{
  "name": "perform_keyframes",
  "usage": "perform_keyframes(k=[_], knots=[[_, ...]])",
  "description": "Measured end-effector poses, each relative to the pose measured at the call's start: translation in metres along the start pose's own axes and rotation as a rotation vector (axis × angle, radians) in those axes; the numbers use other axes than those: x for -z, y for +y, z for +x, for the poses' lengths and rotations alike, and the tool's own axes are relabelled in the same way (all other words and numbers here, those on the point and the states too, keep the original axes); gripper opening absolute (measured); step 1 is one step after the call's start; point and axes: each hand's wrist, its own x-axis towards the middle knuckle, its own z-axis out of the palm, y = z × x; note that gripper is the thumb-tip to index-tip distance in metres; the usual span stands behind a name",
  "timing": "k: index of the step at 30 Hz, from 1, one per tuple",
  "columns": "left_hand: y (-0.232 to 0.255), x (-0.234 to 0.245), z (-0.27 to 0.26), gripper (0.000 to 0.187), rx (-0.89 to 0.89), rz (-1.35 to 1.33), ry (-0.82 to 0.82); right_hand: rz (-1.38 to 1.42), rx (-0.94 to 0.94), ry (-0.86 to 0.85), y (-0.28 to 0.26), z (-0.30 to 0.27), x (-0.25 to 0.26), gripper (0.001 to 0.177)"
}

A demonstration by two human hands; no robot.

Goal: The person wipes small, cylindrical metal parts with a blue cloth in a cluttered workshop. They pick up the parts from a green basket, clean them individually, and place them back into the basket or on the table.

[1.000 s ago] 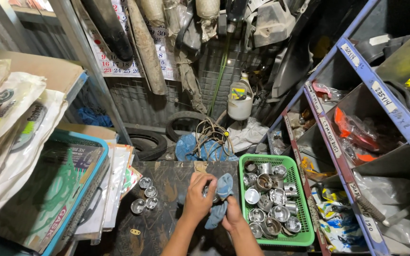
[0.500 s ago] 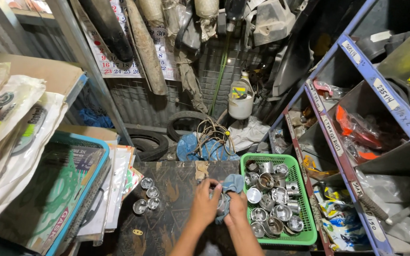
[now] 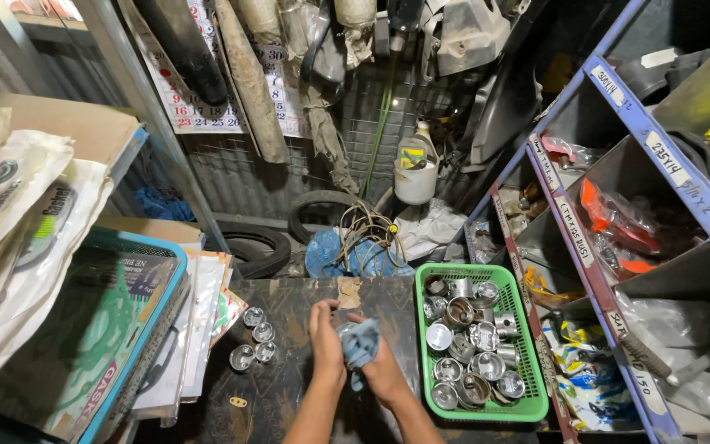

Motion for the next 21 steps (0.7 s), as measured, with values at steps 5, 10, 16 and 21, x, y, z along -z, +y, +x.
perform_keyframes(k=[5,10,16,21], knots=[[0.006,-0.004,0.0,0.038,-0.139,0.037,-0.035,0.021,0.226,0.197,0.044,-0.001,-0.001,0.039],[0.01,-0.01,-0.008,0.038,-0.238,-0.009,-0.142,0.105,0.266,0.343,0.076,0.005,0.014,0.037],[0.02,-0.013,-0.028,0.045,-0.233,0.297,-0.168,0.21,0.07,0.686,0.115,0.025,0.034,0.023],[0.036,-0.013,-0.046,0.053,-0.364,0.482,-0.33,0.416,0.12,0.696,0.084,0.023,0.039,0.02]])
